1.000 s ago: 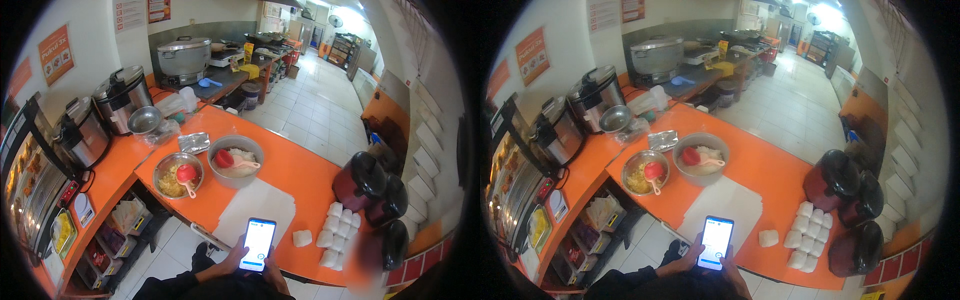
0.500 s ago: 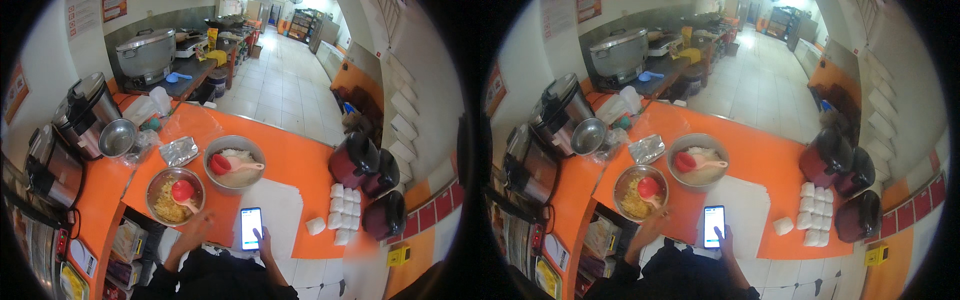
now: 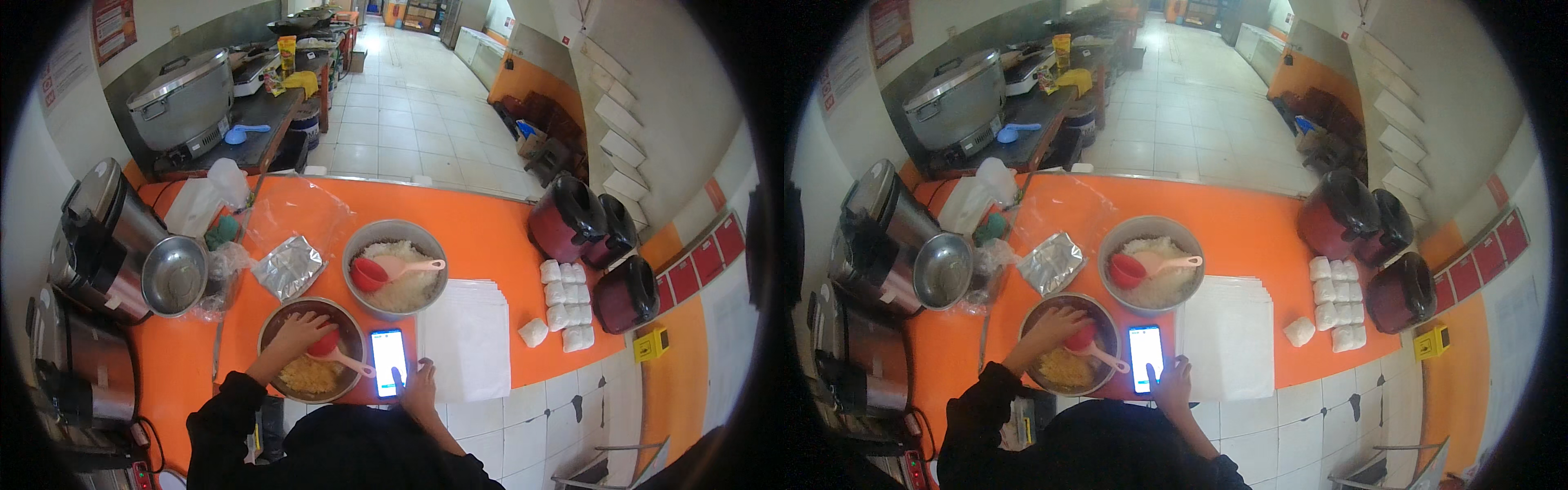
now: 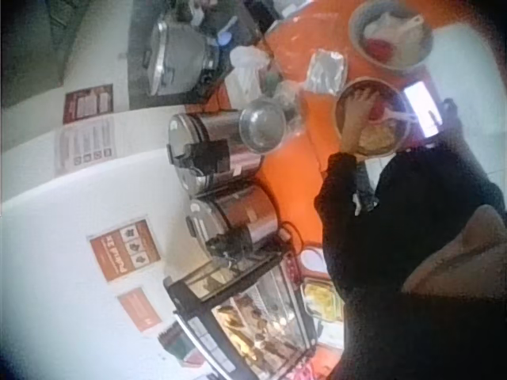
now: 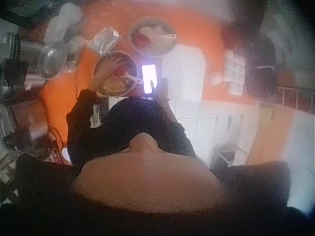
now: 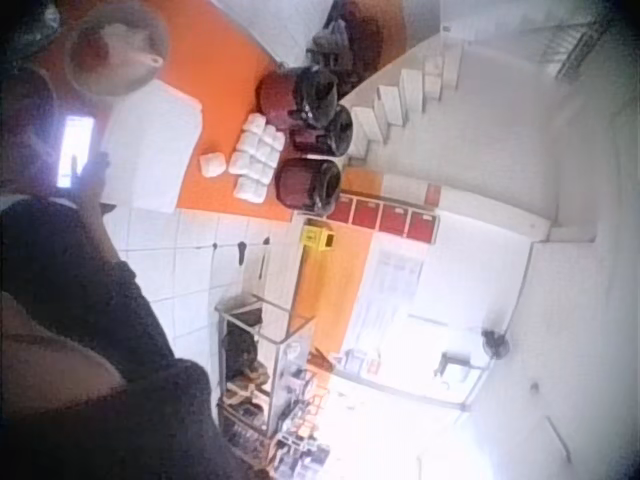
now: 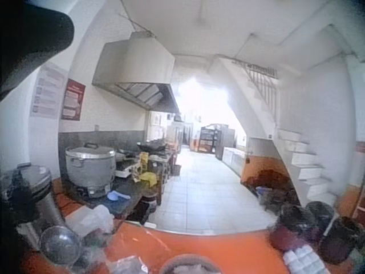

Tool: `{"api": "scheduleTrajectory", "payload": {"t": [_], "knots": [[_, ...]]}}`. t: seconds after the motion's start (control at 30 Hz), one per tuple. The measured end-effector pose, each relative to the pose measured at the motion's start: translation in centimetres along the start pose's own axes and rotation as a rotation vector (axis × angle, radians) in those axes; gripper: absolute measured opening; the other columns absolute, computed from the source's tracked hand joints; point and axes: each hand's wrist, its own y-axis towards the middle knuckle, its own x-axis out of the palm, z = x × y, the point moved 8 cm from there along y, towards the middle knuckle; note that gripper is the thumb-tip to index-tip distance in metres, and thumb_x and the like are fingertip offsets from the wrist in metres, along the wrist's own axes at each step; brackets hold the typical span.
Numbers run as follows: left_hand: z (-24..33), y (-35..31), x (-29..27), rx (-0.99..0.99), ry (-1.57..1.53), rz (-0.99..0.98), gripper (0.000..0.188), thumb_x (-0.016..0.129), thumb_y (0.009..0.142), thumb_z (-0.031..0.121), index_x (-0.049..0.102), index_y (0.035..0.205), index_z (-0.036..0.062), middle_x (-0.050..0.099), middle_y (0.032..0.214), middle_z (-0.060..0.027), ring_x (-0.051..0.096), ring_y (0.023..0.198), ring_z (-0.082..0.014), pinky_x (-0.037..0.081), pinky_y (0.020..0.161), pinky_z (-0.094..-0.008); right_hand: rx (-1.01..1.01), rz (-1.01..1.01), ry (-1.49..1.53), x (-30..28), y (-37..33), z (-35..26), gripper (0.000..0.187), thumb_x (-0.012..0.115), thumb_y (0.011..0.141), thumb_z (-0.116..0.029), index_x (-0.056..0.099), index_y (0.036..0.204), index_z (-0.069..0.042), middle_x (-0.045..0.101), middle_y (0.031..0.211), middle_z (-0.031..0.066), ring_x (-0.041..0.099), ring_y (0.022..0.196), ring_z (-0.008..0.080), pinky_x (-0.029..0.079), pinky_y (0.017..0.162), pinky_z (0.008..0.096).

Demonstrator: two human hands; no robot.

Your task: The person scoops rice and a yellow side dish into a small container, then moves to a heated display case to place fried chicken pieces into a branded box. The person adds a side of yellow food, closes the box, and places it into a plastic bag with a receipt and a small packet.

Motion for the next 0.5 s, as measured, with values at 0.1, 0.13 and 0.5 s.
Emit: {"api": "scheduleTrajectory", "payload": {"t": [0.1,0.13,0.5], "knots": [[-0.5,-0.6,-0.1,-0.018,-0.027,-0.044,0.065,0.067,0.067,0.008,0.046,0.128,0.0176,0.047,0.130,-0.0078,0.047,0.116,-0.0271,0.040,0.091,-0.0432,-0.269,0.134,0.123,-4.1,1.7,-5.6,0.042,0.060,0.085,-0.030,0.053,0.117,-0.004,0.048,0.104,0.0209,0.049,0.098,0.0352,0.044,0.080,0.0452],[-0.5,-1.1,-0.5,-0.024,-0.047,-0.062,0.066,0.067,0.067,0.009,0.045,0.129,0.0172,0.047,0.130,-0.0079,0.047,0.117,-0.0272,0.040,0.092,-0.0431,-0.296,-0.036,0.206,-3.4,2.3,-7.3,0.043,0.063,0.082,-0.025,0.054,0.119,-0.005,0.049,0.106,0.0192,0.049,0.098,0.0329,0.042,0.080,0.0427],[-6.9,-17.8,-1.8,-0.667,-0.956,1.146,0.081,0.070,0.077,0.006,0.020,0.142,0.0059,0.037,0.136,-0.0149,0.041,0.123,-0.0255,0.036,0.102,-0.0382,-0.599,-0.396,-0.264,-2.0,6.3,-15.5,0.019,0.062,0.076,-0.020,0.063,0.087,-0.004,0.064,0.076,0.0149,0.067,0.066,0.0266,0.051,0.050,0.0365]]}}
